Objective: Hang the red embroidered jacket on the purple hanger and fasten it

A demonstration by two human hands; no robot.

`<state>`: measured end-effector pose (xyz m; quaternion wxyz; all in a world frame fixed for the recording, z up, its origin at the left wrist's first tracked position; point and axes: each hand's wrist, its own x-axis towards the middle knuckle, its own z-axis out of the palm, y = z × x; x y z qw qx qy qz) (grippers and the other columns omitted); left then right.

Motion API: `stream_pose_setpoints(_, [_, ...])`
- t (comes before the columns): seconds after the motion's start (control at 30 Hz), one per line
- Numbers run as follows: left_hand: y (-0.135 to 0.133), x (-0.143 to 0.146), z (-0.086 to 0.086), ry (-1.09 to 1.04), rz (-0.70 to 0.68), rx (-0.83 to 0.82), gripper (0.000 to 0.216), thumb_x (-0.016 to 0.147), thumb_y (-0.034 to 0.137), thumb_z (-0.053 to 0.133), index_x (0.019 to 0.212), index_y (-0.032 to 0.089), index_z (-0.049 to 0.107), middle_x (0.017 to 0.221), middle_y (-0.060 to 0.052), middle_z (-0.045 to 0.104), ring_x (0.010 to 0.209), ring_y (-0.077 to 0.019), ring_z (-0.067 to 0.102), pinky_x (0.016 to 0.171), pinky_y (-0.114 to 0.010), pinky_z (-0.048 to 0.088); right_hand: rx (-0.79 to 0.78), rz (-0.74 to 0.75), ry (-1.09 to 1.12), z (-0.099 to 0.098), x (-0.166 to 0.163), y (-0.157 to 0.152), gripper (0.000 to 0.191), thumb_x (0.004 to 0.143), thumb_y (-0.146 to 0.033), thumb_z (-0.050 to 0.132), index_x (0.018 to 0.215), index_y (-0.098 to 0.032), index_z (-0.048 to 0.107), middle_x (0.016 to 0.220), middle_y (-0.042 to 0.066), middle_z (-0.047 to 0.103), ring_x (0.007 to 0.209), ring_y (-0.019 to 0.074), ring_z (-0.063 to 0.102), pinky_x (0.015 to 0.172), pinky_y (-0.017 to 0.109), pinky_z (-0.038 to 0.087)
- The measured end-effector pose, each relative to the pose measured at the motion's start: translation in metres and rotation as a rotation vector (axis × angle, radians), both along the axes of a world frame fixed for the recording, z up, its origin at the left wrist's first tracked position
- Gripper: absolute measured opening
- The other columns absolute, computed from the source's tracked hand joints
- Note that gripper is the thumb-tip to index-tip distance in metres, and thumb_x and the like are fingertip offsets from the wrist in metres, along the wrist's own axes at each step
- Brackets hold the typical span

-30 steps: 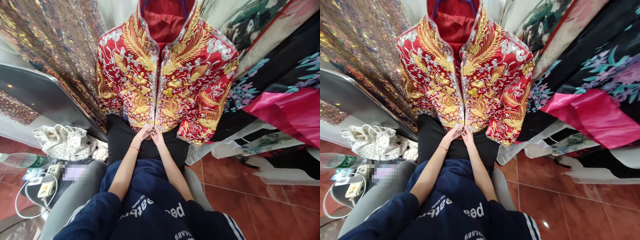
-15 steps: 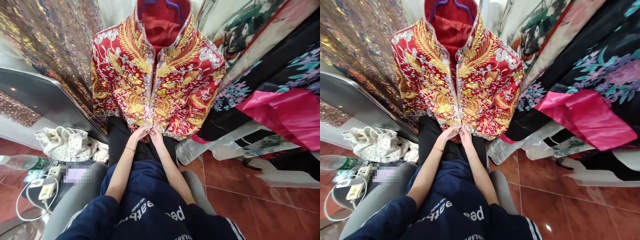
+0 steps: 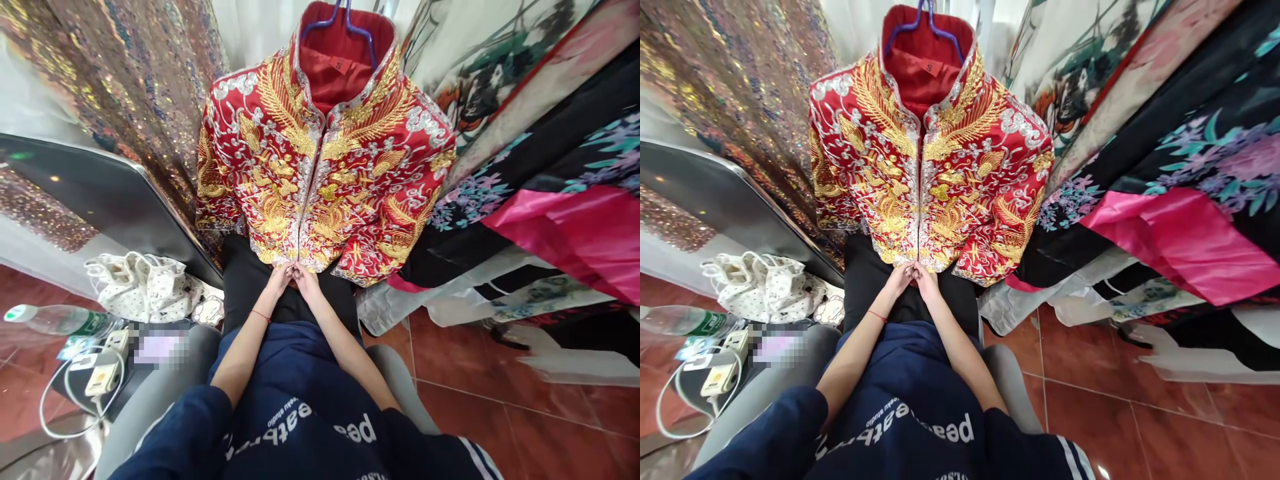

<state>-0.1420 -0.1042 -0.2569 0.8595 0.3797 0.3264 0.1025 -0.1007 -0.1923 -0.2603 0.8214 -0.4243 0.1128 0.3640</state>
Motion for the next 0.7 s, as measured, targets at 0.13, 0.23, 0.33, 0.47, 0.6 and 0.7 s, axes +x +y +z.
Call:
stream_pose_setpoints(0.13, [-0.002, -0.002, 0.000, -0.020, 0.139, 0.044, 0.020, 0.084, 0.028, 0.077, 0.087, 0.011, 0.067, 0.081, -0.002, 0.068, 0.067, -0.0100, 0.062, 0.064, -0.024, 0.053, -0.002, 0.016, 0.029, -0.004, -0.007, 0.006, 0.032, 0.096, -0.036, 0.063, 0.121, -0.016, 0.062, 0.117, 0.007, 0.066, 0.097, 0.0181, 0.067, 0.082, 0.037, 0.059])
stream_pose_setpoints(0.23, [-0.006, -0.004, 0.000, -0.027, 0.217, 0.072, 0.026, 0.068, 0.025, 0.089, 0.075, 0.011, 0.068, 0.068, -0.002, 0.068, 0.059, -0.0098, 0.060, 0.060, -0.023, 0.049, -0.023, 0.002, 0.052, -0.006, -0.009, 0.009, 0.032, 0.096, -0.036, 0.063, 0.122, -0.016, 0.062, 0.118, 0.007, 0.065, 0.098, 0.0184, 0.067, 0.083, 0.038, 0.059])
stream_pose_setpoints(0.33, [-0.009, -0.005, -0.002, -0.019, 0.283, 0.101, 0.027, 0.064, 0.024, 0.090, 0.077, 0.012, 0.069, 0.069, -0.002, 0.070, 0.061, -0.0110, 0.063, 0.062, -0.024, 0.051, -0.050, -0.013, 0.079, -0.007, -0.010, 0.009, 0.034, 0.096, -0.036, 0.063, 0.124, -0.016, 0.061, 0.122, 0.008, 0.064, 0.102, 0.0198, 0.066, 0.086, 0.040, 0.059])
stream_pose_setpoints(0.47, [-0.011, -0.005, -0.003, -0.007, 0.310, 0.127, 0.028, 0.064, 0.022, 0.090, 0.082, 0.013, 0.070, 0.073, -0.003, 0.072, 0.065, -0.0119, 0.066, 0.067, -0.025, 0.053, -0.082, -0.030, 0.106, -0.006, -0.010, 0.008, 0.036, 0.096, -0.037, 0.063, 0.126, -0.017, 0.060, 0.125, 0.009, 0.063, 0.105, 0.0209, 0.065, 0.089, 0.042, 0.058])
stream_pose_setpoints(0.6, [-0.014, -0.004, -0.001, -0.001, 0.289, 0.163, 0.031, 0.063, 0.023, 0.091, 0.084, 0.012, 0.071, 0.077, -0.004, 0.074, 0.068, -0.0126, 0.067, 0.069, -0.025, 0.052, -0.110, -0.050, 0.106, -0.004, -0.008, 0.007, 0.036, 0.096, -0.037, 0.063, 0.126, -0.017, 0.060, 0.125, 0.009, 0.063, 0.106, 0.0210, 0.065, 0.089, 0.042, 0.058])
stream_pose_setpoints(0.7, [-0.016, -0.005, 0.002, -0.001, 0.253, 0.193, 0.034, 0.061, 0.026, 0.092, 0.084, 0.012, 0.071, 0.075, -0.004, 0.073, 0.066, -0.0123, 0.066, 0.065, -0.023, 0.051, -0.135, -0.049, 0.096, -0.002, -0.007, 0.008, 0.036, 0.097, -0.038, 0.062, 0.126, -0.018, 0.060, 0.126, 0.009, 0.063, 0.106, 0.0210, 0.065, 0.090, 0.042, 0.058])
